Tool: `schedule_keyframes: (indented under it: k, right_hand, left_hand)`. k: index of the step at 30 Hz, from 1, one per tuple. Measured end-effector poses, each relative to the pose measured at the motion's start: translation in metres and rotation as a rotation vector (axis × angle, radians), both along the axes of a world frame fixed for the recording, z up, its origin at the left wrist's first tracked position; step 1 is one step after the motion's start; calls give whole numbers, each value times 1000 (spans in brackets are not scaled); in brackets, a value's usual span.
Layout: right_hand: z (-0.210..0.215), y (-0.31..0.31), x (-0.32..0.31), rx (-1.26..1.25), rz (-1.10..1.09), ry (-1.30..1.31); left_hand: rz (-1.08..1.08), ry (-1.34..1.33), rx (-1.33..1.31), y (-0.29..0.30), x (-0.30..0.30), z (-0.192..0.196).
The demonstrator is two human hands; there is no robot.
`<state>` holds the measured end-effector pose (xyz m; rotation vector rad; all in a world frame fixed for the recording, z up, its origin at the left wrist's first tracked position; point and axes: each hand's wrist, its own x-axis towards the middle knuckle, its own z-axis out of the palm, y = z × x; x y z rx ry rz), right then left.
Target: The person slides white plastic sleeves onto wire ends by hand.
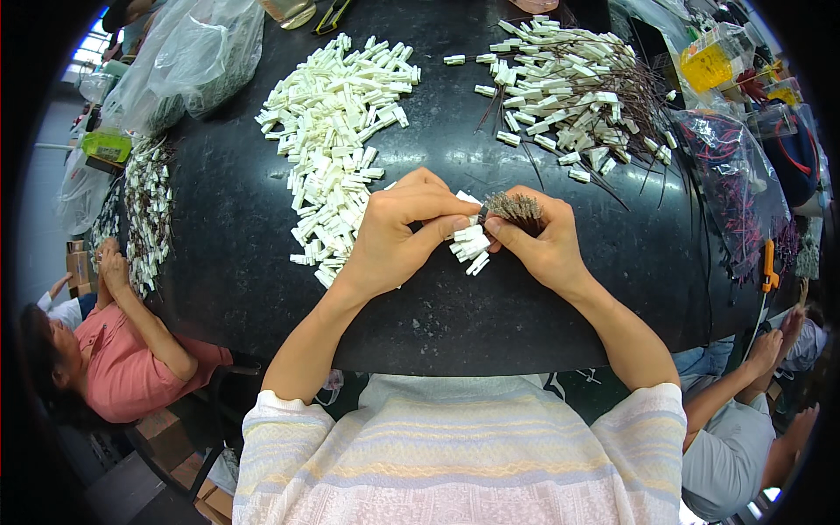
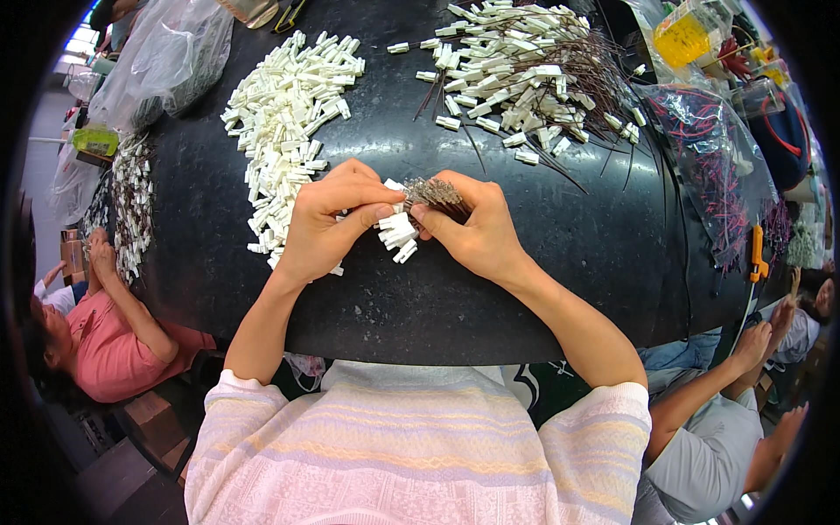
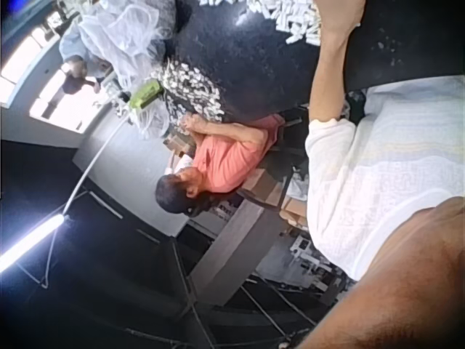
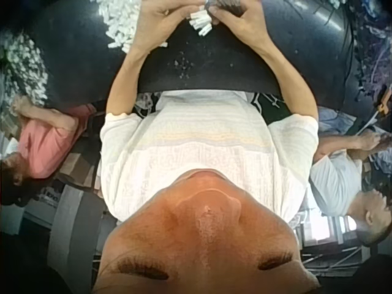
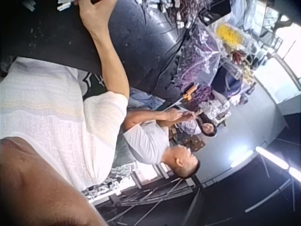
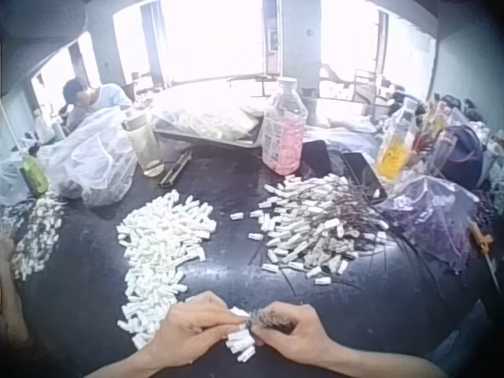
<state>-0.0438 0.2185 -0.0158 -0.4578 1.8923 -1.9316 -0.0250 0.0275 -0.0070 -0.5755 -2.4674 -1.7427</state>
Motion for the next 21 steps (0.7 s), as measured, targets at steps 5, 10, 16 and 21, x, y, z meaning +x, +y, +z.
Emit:
schedule_keyframes:
  k: [5,10,16,21]
  right_hand:
    - [-2,-1,0,32,10,88]
    - [-6,-4,-1,-43,-24,18]
    - [-5,0,-2,-72,-37,16]
    - [0,2,-4,-70,-15,-112]
  left_hand:
    - [-30,-56,3,1,0,0]
    - [234,185,-358,-29,-36,7]
    - [457,460,-871,-33,-70,-3]
    - [403,373,-784,-32,-73,-11]
